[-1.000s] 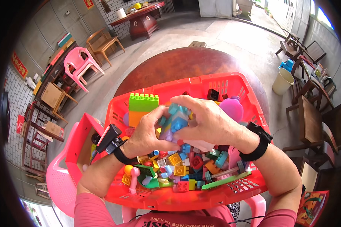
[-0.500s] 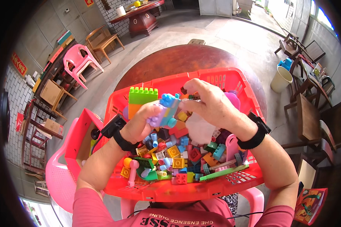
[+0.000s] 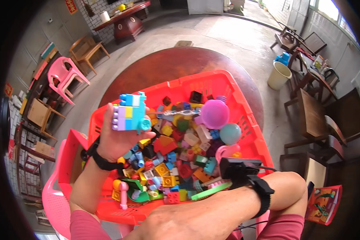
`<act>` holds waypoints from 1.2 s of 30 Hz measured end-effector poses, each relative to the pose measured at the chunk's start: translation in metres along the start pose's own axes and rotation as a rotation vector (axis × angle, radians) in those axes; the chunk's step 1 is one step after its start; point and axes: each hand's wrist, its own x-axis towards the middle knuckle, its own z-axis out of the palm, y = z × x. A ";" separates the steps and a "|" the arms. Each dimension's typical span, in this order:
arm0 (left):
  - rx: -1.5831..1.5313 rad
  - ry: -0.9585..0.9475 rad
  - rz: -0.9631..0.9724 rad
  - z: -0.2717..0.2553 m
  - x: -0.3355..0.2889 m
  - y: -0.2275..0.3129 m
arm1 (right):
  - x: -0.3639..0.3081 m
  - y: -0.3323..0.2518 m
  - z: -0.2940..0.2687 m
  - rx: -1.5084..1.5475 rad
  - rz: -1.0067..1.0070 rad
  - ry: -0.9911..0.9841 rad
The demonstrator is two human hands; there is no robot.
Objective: The person assembles various plastic building blocks and toys by hand from a basket on a table.
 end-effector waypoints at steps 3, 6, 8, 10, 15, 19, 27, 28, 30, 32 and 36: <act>0.015 -0.006 0.002 0.001 -0.001 0.000 | 0.001 -0.003 -0.014 -0.054 -0.012 -0.066; -0.005 -0.041 -0.001 -0.002 -0.001 -0.001 | 0.002 0.001 -0.022 -0.053 -0.024 -0.160; 0.001 -0.066 -0.006 -0.004 -0.002 0.001 | 0.001 0.001 -0.014 -0.040 0.009 -0.099; 0.008 -0.091 -0.015 -0.004 -0.003 0.001 | 0.001 0.001 0.000 -0.054 0.026 0.007; 0.027 -0.061 -0.018 -0.001 -0.003 -0.001 | 0.000 -0.007 0.002 -0.131 0.064 -0.025; 0.007 -0.034 -0.011 -0.002 -0.003 0.001 | 0.002 -0.012 -0.023 -0.156 0.066 -0.193; 0.081 -0.032 0.039 -0.002 -0.003 -0.001 | 0.007 -0.001 0.003 0.027 0.129 -0.114; 0.070 -0.011 0.049 -0.001 -0.003 -0.001 | 0.008 -0.003 -0.002 0.003 0.160 -0.159; 0.002 -0.050 0.004 -0.001 -0.003 0.001 | 0.008 -0.014 -0.013 -0.103 0.222 -0.243; -0.089 -0.123 -0.105 -0.004 -0.001 0.003 | 0.007 -0.025 -0.029 -0.176 0.219 -0.297; 0.116 -0.065 -0.093 -0.006 -0.004 0.002 | -0.001 -0.020 -0.053 -0.192 0.033 0.051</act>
